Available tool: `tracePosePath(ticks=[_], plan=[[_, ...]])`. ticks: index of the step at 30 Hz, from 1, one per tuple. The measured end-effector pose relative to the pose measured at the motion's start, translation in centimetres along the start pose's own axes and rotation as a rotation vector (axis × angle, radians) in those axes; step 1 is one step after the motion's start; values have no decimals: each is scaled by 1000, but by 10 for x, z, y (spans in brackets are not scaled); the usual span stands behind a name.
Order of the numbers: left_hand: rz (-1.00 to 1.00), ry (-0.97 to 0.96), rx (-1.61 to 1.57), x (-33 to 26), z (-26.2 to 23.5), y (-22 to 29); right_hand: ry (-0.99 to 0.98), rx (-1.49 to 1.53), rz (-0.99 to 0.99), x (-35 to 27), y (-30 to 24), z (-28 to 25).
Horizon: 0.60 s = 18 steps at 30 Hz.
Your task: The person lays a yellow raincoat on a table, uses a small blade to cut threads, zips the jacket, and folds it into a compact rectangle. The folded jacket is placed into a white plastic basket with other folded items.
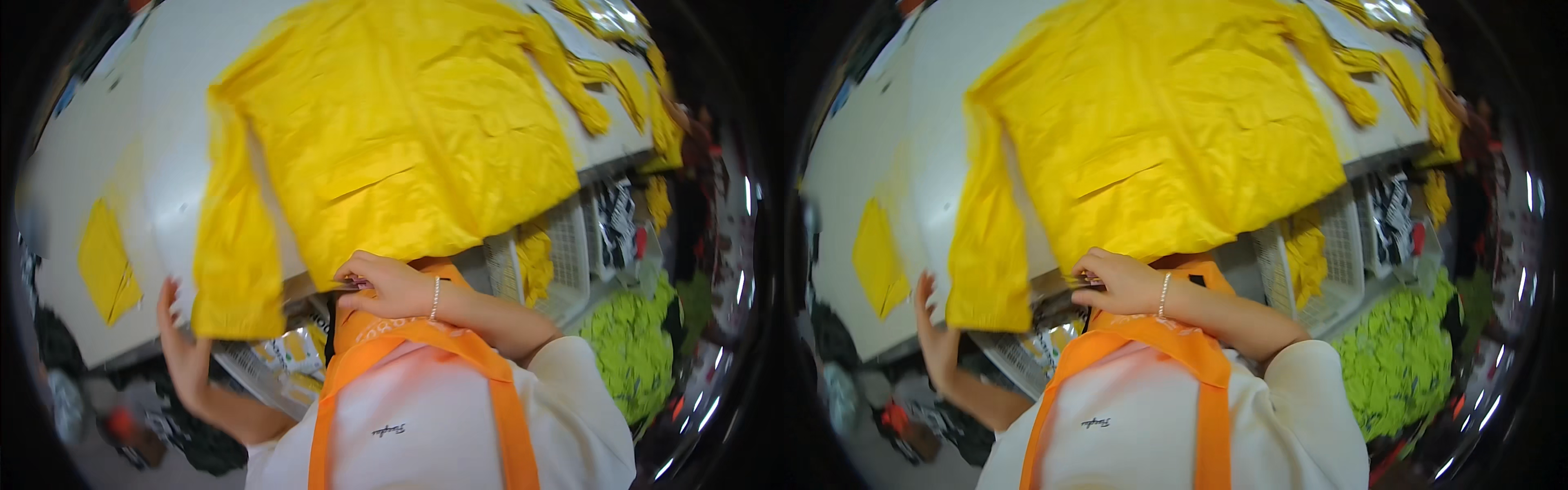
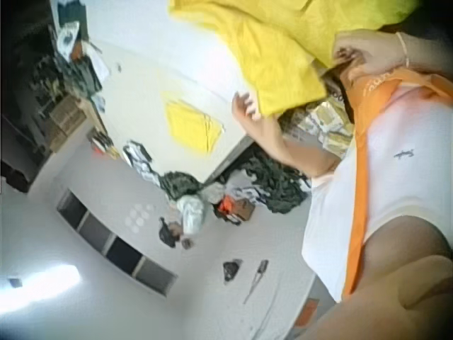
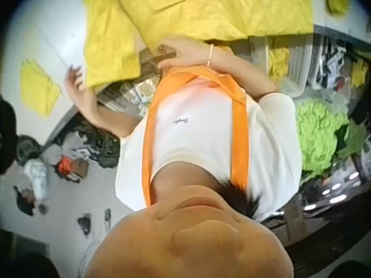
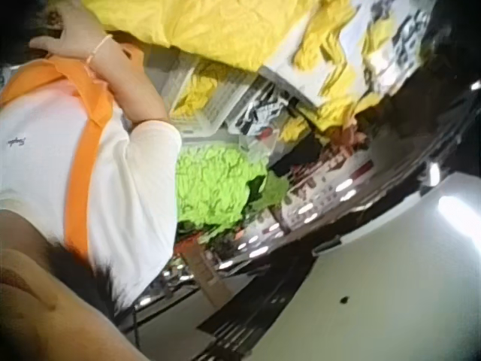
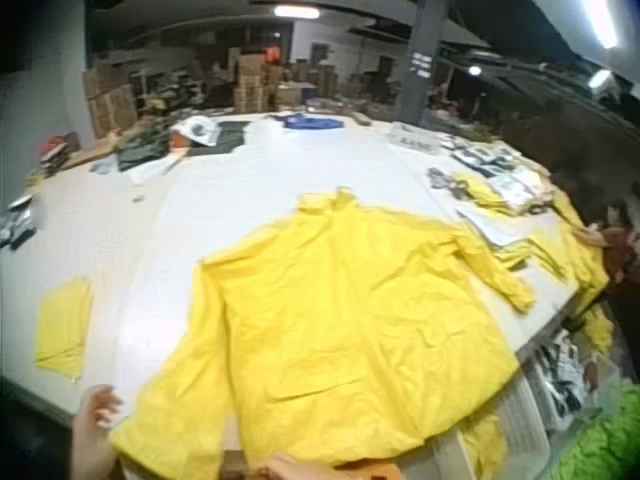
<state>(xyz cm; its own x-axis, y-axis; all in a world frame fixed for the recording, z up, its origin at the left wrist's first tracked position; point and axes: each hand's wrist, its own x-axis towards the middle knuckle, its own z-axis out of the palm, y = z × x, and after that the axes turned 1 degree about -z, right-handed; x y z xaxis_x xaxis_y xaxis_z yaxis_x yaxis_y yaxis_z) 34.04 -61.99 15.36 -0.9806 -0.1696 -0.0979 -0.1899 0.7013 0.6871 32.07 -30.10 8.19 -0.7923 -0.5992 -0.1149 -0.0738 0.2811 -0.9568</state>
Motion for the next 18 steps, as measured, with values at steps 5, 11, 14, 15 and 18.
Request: tracePosePath(ticks=[5,11,14,15,18], plan=[[362,-350,-246,-19,24,44,485,-178,350,-67,75,-98],[118,-358,-309,28,298,134,711,-247,433,-128,153,-229],[372,-244,-238,36,418,198,636,-285,408,-127,177,-294],[378,-173,-218,48,445,217,601,-273,385,-121,173,-310],[317,110,-152,109,497,243,579,-140,266,-110,207,-347]])
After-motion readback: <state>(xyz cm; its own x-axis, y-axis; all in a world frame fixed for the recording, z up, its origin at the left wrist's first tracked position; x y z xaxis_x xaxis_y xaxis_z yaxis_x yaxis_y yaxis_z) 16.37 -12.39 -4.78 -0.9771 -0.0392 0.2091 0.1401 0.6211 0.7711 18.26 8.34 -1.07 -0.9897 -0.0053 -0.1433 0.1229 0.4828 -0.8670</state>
